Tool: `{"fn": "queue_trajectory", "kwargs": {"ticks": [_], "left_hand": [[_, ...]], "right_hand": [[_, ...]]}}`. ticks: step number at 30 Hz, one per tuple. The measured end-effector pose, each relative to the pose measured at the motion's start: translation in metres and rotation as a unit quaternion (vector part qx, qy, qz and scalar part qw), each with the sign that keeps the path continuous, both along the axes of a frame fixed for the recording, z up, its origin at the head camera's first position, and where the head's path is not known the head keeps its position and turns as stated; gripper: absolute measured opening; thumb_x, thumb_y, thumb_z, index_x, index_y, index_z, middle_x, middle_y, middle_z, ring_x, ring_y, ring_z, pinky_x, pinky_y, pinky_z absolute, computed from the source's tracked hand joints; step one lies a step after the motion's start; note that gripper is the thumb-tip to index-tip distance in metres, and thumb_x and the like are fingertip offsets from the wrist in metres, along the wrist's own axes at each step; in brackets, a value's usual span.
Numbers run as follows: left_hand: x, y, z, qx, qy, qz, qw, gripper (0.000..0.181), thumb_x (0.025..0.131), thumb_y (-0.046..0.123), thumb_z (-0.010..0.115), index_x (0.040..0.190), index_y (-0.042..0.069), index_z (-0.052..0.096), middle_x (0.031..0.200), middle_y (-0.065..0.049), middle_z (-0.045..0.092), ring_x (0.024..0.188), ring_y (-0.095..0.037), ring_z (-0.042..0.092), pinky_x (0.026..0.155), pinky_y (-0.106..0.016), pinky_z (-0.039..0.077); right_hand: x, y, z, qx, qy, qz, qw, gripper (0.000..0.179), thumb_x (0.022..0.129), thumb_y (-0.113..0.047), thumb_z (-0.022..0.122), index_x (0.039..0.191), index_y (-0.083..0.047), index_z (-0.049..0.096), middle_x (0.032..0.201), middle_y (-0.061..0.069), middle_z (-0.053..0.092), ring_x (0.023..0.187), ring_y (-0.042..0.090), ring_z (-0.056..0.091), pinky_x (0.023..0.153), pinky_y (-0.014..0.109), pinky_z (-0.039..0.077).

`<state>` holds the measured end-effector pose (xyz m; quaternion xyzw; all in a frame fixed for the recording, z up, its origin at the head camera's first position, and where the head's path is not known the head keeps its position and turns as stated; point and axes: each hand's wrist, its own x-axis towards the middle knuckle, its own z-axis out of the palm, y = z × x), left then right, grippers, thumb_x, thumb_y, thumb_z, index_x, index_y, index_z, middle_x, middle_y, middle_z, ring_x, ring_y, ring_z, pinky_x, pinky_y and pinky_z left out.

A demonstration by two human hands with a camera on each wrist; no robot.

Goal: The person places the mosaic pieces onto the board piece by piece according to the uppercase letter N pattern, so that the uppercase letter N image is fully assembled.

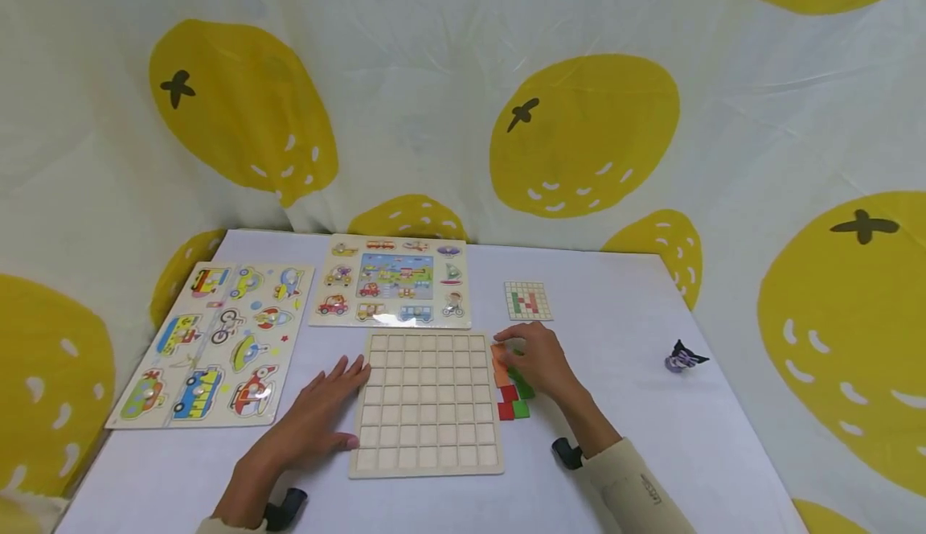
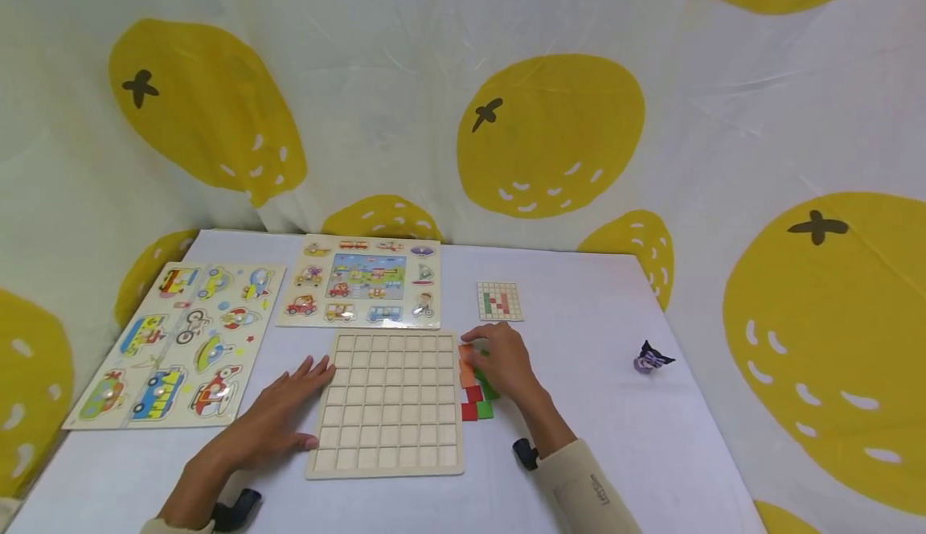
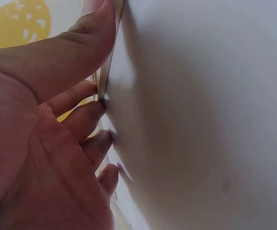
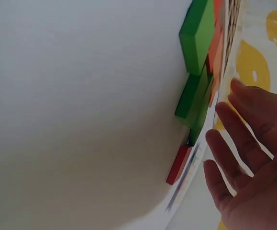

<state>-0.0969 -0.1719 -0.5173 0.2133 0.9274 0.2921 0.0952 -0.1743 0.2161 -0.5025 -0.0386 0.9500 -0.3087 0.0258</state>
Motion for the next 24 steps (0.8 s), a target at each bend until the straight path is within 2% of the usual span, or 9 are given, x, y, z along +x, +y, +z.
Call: {"fn": "queue_trajectory", "kwargs": {"ticks": [6, 10, 14, 21, 24], "left_hand": [[0.003, 0.001, -0.001, -0.001, -0.002, 0.003, 1.0000, 0.108, 0.074, 0.022, 0.094, 0.165, 0.008, 0.037, 0.174, -0.014, 0.032, 0.164, -0.044, 0.021, 0.130, -0.068, 0.020], [0.004, 0.000, -0.002, -0.005, 0.002, 0.003, 1.0000, 0.109, 0.074, 0.024, 0.094, 0.165, 0.007, 0.037, 0.174, -0.015, 0.031, 0.164, -0.044, 0.021, 0.130, -0.067, 0.021], [0.004, 0.000, -0.001, -0.001, 0.000, 0.004, 1.0000, 0.109, 0.074, 0.024, 0.094, 0.165, 0.007, 0.037, 0.174, -0.015, 0.031, 0.163, -0.044, 0.021, 0.130, -0.067, 0.020], [0.004, 0.000, -0.001, 0.007, 0.005, 0.003, 1.0000, 0.107, 0.073, 0.023, 0.094, 0.164, 0.006, 0.039, 0.173, -0.016, 0.033, 0.163, -0.045, 0.023, 0.130, -0.067, 0.021], [0.004, 0.000, -0.002, 0.010, 0.007, 0.003, 0.9999, 0.107, 0.073, 0.023, 0.095, 0.164, 0.006, 0.039, 0.173, -0.016, 0.033, 0.162, -0.044, 0.024, 0.130, -0.067, 0.021]], "right_hand": [[-0.010, -0.007, -0.003, 0.050, 0.020, 0.013, 0.9984, 0.016, 0.087, -0.013, 0.088, 0.103, -0.015, 0.086, 0.109, 0.002, 0.081, 0.101, 0.020, 0.061, 0.084, 0.039, 0.056], [-0.014, -0.010, -0.003, 0.059, 0.015, 0.015, 0.9981, 0.014, 0.087, -0.015, 0.088, 0.101, -0.016, 0.086, 0.104, 0.001, 0.079, 0.096, 0.019, 0.058, 0.082, 0.035, 0.053], [-0.016, -0.009, -0.003, 0.045, -0.004, 0.011, 0.9989, 0.012, 0.086, -0.016, 0.089, 0.097, -0.017, 0.084, 0.100, 0.000, 0.074, 0.099, 0.020, 0.058, 0.088, 0.040, 0.055], [-0.015, -0.005, 0.001, 0.004, -0.007, -0.011, 0.9999, 0.015, 0.084, -0.014, 0.091, 0.089, -0.019, 0.077, 0.083, -0.002, 0.066, 0.087, 0.020, 0.055, 0.074, 0.033, 0.045], [-0.011, -0.007, 0.003, -0.009, 0.001, -0.028, 0.9996, 0.016, 0.084, -0.017, 0.091, 0.087, -0.020, 0.076, 0.081, -0.004, 0.066, 0.086, 0.019, 0.055, 0.074, 0.031, 0.044]]}}
